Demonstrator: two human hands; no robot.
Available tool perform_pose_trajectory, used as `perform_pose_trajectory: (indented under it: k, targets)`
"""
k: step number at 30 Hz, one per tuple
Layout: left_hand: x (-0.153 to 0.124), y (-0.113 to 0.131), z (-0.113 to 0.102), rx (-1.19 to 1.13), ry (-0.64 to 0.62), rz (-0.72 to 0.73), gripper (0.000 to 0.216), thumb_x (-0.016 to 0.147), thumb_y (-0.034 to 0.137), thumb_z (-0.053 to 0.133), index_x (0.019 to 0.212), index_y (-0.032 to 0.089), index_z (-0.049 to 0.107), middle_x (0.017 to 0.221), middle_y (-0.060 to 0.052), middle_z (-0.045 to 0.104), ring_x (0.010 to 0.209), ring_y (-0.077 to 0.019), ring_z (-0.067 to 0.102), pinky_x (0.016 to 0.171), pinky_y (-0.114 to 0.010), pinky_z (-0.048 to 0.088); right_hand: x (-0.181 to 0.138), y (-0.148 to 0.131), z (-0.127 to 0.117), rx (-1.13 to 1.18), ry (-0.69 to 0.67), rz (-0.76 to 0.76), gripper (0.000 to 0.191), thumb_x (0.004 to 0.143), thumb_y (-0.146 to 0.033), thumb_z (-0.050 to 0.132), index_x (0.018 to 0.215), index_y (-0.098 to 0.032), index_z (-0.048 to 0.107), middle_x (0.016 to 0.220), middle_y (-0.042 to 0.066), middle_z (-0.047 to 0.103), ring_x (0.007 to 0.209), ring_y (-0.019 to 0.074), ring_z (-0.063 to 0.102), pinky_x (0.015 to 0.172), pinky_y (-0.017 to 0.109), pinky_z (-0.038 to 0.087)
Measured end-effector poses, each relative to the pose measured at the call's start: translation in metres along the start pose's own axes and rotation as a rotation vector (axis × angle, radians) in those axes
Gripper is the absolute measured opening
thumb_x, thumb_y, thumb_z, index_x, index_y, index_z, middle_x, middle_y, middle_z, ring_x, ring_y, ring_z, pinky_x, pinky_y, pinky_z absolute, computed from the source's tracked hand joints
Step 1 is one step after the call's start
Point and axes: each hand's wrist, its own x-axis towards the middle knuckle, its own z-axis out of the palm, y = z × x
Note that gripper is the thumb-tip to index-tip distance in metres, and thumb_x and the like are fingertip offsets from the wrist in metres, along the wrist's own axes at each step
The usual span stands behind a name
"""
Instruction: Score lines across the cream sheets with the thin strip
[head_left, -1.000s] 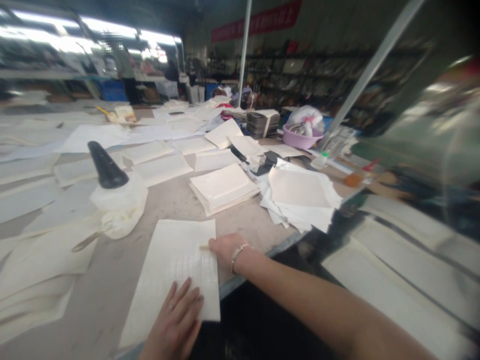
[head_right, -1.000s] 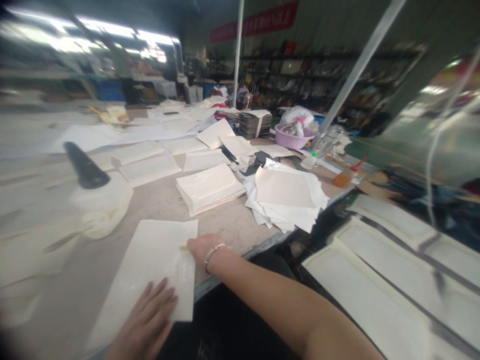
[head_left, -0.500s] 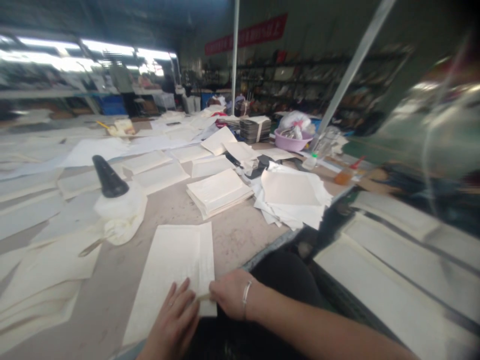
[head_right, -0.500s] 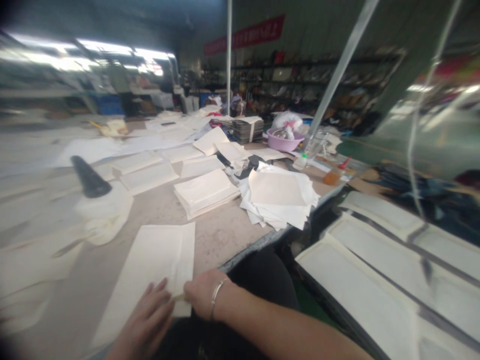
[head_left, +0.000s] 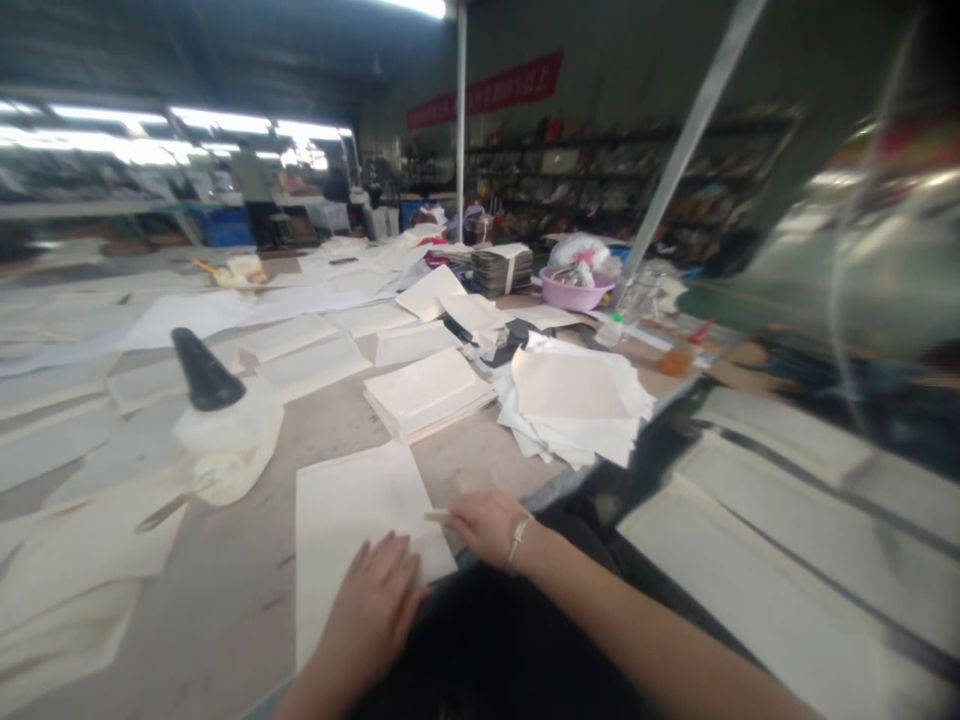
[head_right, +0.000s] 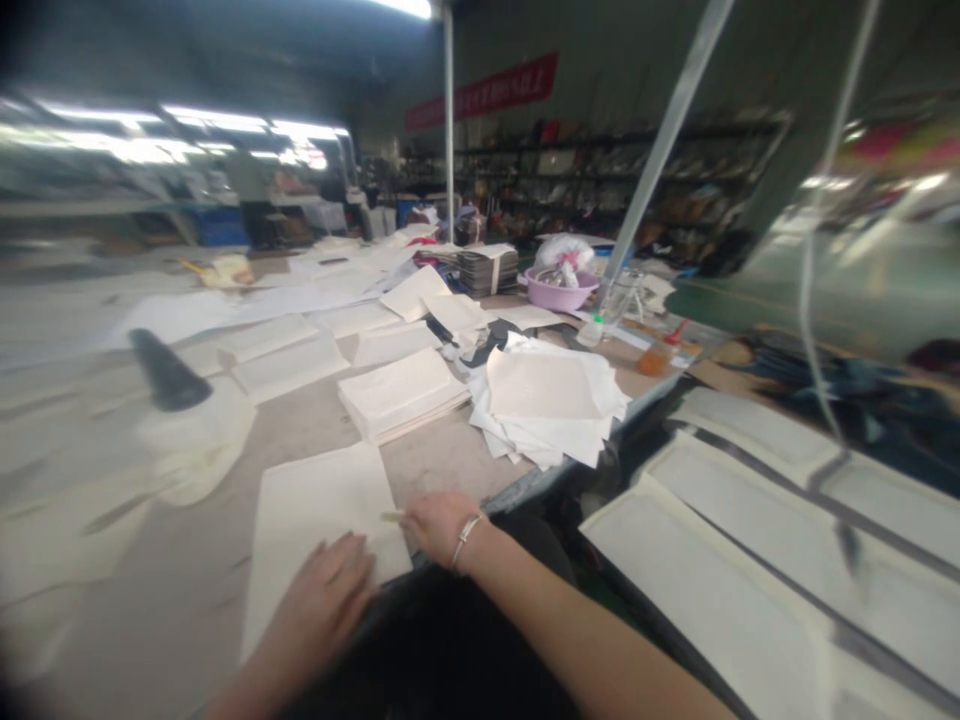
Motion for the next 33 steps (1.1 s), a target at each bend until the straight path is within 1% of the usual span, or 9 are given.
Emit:
perform_pose_trajectory:
  k: [2,4,7,9,12,16,19,26,33]
  targets:
    - [-0.016,-0.023,0.004,0.053,0.016,0.041,0.031,0.087,0.036,0.048,0.114,0.026,0.057,0.129,-0.007,0.055,0.124,-0.0314,0.045,0.098,-0.056,0.040,0.004,-0.001,0.001,-0.063,-0.079,-0.025,0.027,0.092,-0.036,0.040,0.091,-0.021,0.063,0.087,0.006,0.067,0.075,0.0192,0.062,0.063,0.029,0.043]
    - [-0.030,-0.042,0.005,0.083,-0.022,0.072,0.044,0.085,0.042,0.049,0.126,0.027,0.049,0.137,-0.007,0.047,0.129,-0.0331,0.038,0.098,-0.056,0.039,0.012,-0.003,0.002,-0.108,-0.133,-0.050,0.027,0.092,-0.034,0.040,0.092,-0.021,0.063,0.088,0.007,0.067,0.074,0.0205,0.063,0.061,0.030,0.045]
    - [-0.040,-0.054,0.003,0.081,-0.093,0.097,0.062,0.083,0.050,0.049,0.139,0.028,0.032,0.145,-0.006,0.036,0.133,-0.0332,0.032,0.101,-0.055,0.036,0.030,-0.008,0.003,-0.159,-0.202,-0.106,0.020,0.087,-0.029,0.046,0.095,-0.020,0.062,0.091,0.008,0.066,0.075,0.0215,0.064,0.061,0.031,0.047]
    - [-0.040,-0.052,0.002,0.070,-0.106,0.080,0.066,0.082,0.053,0.050,0.140,0.030,0.029,0.146,-0.004,0.033,0.134,-0.0331,0.030,0.103,-0.055,0.033,0.041,-0.011,0.002,-0.193,-0.249,-0.142,0.020,0.083,-0.026,0.051,0.099,-0.020,0.061,0.093,0.007,0.066,0.078,0.0227,0.064,0.062,0.033,0.049]
    - [-0.037,-0.048,0.002,0.065,-0.107,0.063,0.065,0.082,0.054,0.050,0.139,0.031,0.031,0.147,-0.004,0.033,0.134,-0.0327,0.029,0.105,-0.055,0.030,0.045,-0.015,-0.002,-0.223,-0.301,-0.196,0.023,0.082,-0.023,0.050,0.103,-0.020,0.059,0.095,0.008,0.067,0.081,0.0237,0.064,0.063,0.034,0.049]
    - [-0.036,-0.048,0.001,0.083,-0.100,0.073,0.063,0.082,0.054,0.050,0.138,0.031,0.034,0.147,-0.004,0.032,0.134,-0.0322,0.029,0.105,-0.054,0.031,0.025,-0.017,-0.005,-0.222,-0.357,-0.270,0.018,0.081,-0.020,0.052,0.097,-0.020,0.060,0.090,0.006,0.068,0.079,0.0222,0.065,0.061,0.031,0.047]
    - [-0.036,-0.048,0.002,0.078,-0.089,0.070,0.063,0.081,0.055,0.051,0.137,0.031,0.035,0.147,-0.004,0.033,0.134,-0.0320,0.029,0.105,-0.053,0.031,0.013,-0.016,-0.004,-0.216,-0.349,-0.327,0.015,0.080,-0.021,0.052,0.093,-0.020,0.060,0.088,0.005,0.069,0.077,0.0218,0.065,0.059,0.030,0.047]
    - [-0.036,-0.046,0.001,0.042,-0.063,0.064,0.062,0.080,0.053,0.053,0.136,0.031,0.038,0.146,-0.004,0.035,0.134,-0.0327,0.029,0.106,-0.053,0.029,0.038,-0.016,-0.005,-0.237,-0.322,-0.215,0.020,0.080,-0.020,0.053,0.099,-0.019,0.059,0.096,0.006,0.068,0.080,0.0225,0.065,0.060,0.031,0.048]
    - [-0.036,-0.048,0.004,0.081,-0.072,0.073,0.063,0.081,0.054,0.050,0.138,0.031,0.035,0.147,-0.003,0.032,0.135,-0.0320,0.027,0.106,-0.053,0.030,0.012,-0.017,-0.008,-0.192,-0.383,-0.295,0.017,0.080,-0.019,0.053,0.095,-0.021,0.059,0.091,0.005,0.068,0.080,0.0208,0.064,0.063,0.031,0.048]
